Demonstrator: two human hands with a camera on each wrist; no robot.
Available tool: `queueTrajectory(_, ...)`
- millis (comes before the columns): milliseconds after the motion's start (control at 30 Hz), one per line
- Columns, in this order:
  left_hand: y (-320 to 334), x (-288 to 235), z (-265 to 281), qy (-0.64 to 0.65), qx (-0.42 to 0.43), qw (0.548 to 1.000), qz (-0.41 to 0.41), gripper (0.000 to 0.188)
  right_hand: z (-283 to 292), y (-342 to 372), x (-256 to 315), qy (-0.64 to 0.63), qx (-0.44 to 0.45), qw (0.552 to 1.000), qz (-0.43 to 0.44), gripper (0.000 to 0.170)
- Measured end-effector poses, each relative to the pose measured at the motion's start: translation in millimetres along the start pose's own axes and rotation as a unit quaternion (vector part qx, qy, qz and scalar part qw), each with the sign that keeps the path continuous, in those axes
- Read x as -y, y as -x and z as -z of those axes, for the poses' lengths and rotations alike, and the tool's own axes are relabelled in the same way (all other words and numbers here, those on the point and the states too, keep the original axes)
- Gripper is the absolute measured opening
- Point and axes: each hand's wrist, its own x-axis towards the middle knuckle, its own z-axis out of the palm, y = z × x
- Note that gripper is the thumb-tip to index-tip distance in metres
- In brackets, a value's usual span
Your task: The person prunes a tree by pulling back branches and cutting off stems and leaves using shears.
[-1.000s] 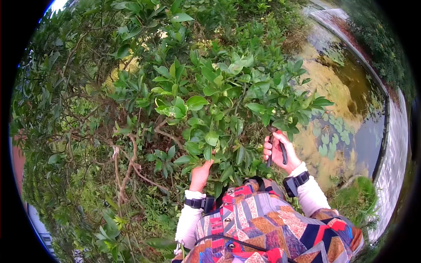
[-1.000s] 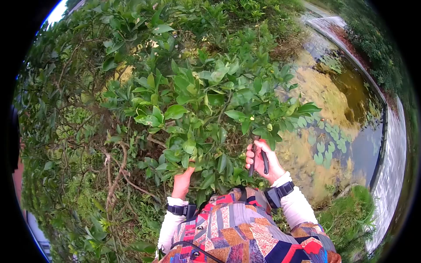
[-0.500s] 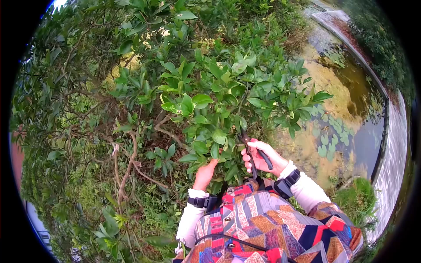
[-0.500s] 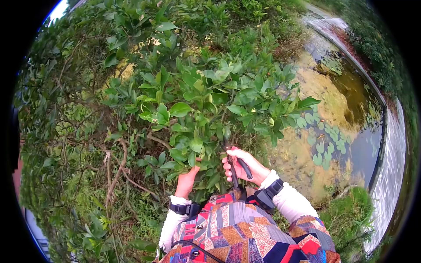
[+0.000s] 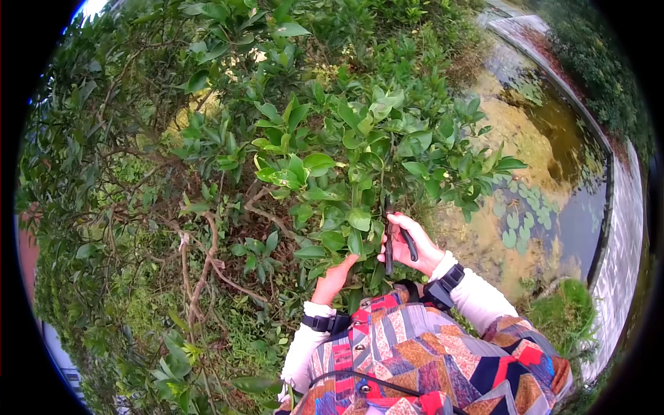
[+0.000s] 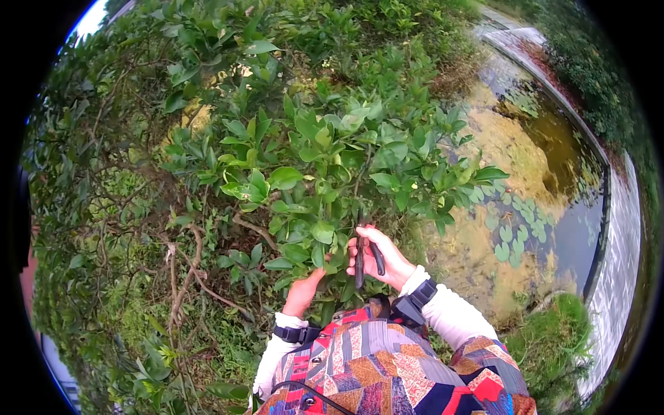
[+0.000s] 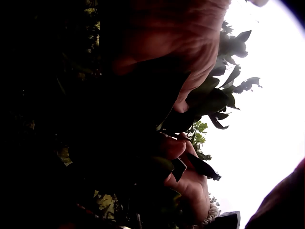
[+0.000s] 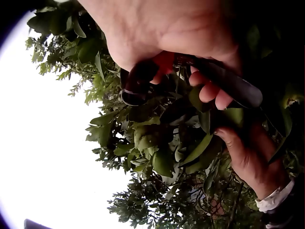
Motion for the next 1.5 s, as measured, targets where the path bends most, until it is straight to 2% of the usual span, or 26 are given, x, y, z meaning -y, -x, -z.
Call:
queueTrajectory(100,0.9,-2.6,-2.6,0.045,-0.011,0.999,-0.022,0.042,0.5,-3.3,3.4,0.011,-0.015,1.0,0.012,0.036)
queueTrajectory(167,1.1,-3.3,-2.5,0.069,-0.019,0.997,-0.028,0.039,2.3,-5.4,6.7,-0.002,0.033,0.999,-0.003,0.038)
queueTrajectory(367,3.8,-11.2,-5.0,0.06,-0.02,0.998,0.011,0.038,2.6,0.6,14.4,-0.006,0.056,0.998,-0.025,0.039)
queueTrajectory(433,-0.3,-6.6,-4.0,0.026,-0.033,0.996,0.074,0.037,0.6,0.6,11.6,-0.006,0.037,0.999,-0.012,0.036)
queueTrajectory(567,3.0,-13.5,-4.7,0.047,-0.049,0.995,0.069,0.033,5.2,-0.4,5.7,-0.016,0.026,0.999,-0.019,0.031)
queueTrajectory(633,5.5,-20.4,-6.0,0.07,-0.051,0.996,0.012,0.03,5.7,2.3,5.1,-0.002,0.026,0.999,-0.02,0.029)
queueTrajectory(667,6.3,-19.1,-5.6,0.071,-0.051,0.996,0.013,0.03,6.2,3.4,4.5,0.012,0.026,0.999,-0.021,0.027)
queueTrajectory(733,6.9,-19.8,-4.2,0.035,-0.077,0.991,0.106,0.027,6.9,4.1,3.9,0.026,0.02,0.999,-0.02,0.027)
queueTrajectory(767,8.4,-22.3,-5.2,0.035,-0.077,0.991,0.106,0.027,7.0,4.3,3.7,0.041,0.015,0.999,-0.019,0.028)
queueTrajectory(833,12.5,-28.3,-7.1,0.075,-0.075,0.994,0.032,0.026,9.0,3.8,2.8,0.042,0.018,0.999,-0.023,0.028)
queueTrajectory(867,11.4,-25.4,-6.0,0.076,-0.076,0.994,0.03,0.026,9.7,4.1,2.6,0.043,0.02,0.999,-0.027,0.028)
queueTrajectory(933,8.7,-21.8,-3.6,0.026,-0.089,0.992,0.086,0.024,8.7,7.1,3.0,0.051,0.019,0.998,-0.026,0.029)
queueTrajectory(1067,12.6,-25.4,-4.7,0.037,-0.091,0.993,0.065,0.023,10.0,8.5,3.9,0.056,0.02,0.998,-0.025,0.027)
queueTrajectory(1167,13.4,-26.6,-4.4,0.03,-0.103,0.991,0.085,0.022,11.2,8.8,3.6,0.051,0.015,0.998,-0.02,0.026)
queueTrajectory(1233,17.5,-35.7,-8.8,0.105,-0.093,0.99,0.01,0.021,15.4,7.6,2.6,0.051,0.021,0.998,-0.021,0.025)
queueTrajectory(1267,16.6,-34.4,-8.8,0.105,-0.094,0.99,0.01,0.021,17.4,6.8,2.2,0.051,0.028,0.998,-0.021,0.025)
queueTrajectory(1333,13.1,-28.5,-8.4,0.128,-0.078,0.986,-0.077,0.021,19.6,5.4,2.9,0.042,0.036,0.998,-0.025,0.025)
queueTrajectory(1367,11.7,-26.7,-7.5,0.128,-0.078,0.986,-0.076,0.021,20.2,4.9,3.4,0.033,0.044,0.998,-0.029,0.025)
queueTrajectory(1433,9.6,-22.3,-5.2,0.068,-0.108,0.992,0.024,0.021,20.3,4.0,3.3,0.031,0.043,0.998,-0.025,0.026)
queueTrajectory(1500,3.8,-13.8,-3.7,0.065,-0.111,0.99,0.056,0.021,16.4,2.6,4.3,0.029,0.043,0.998,-0.021,0.027)
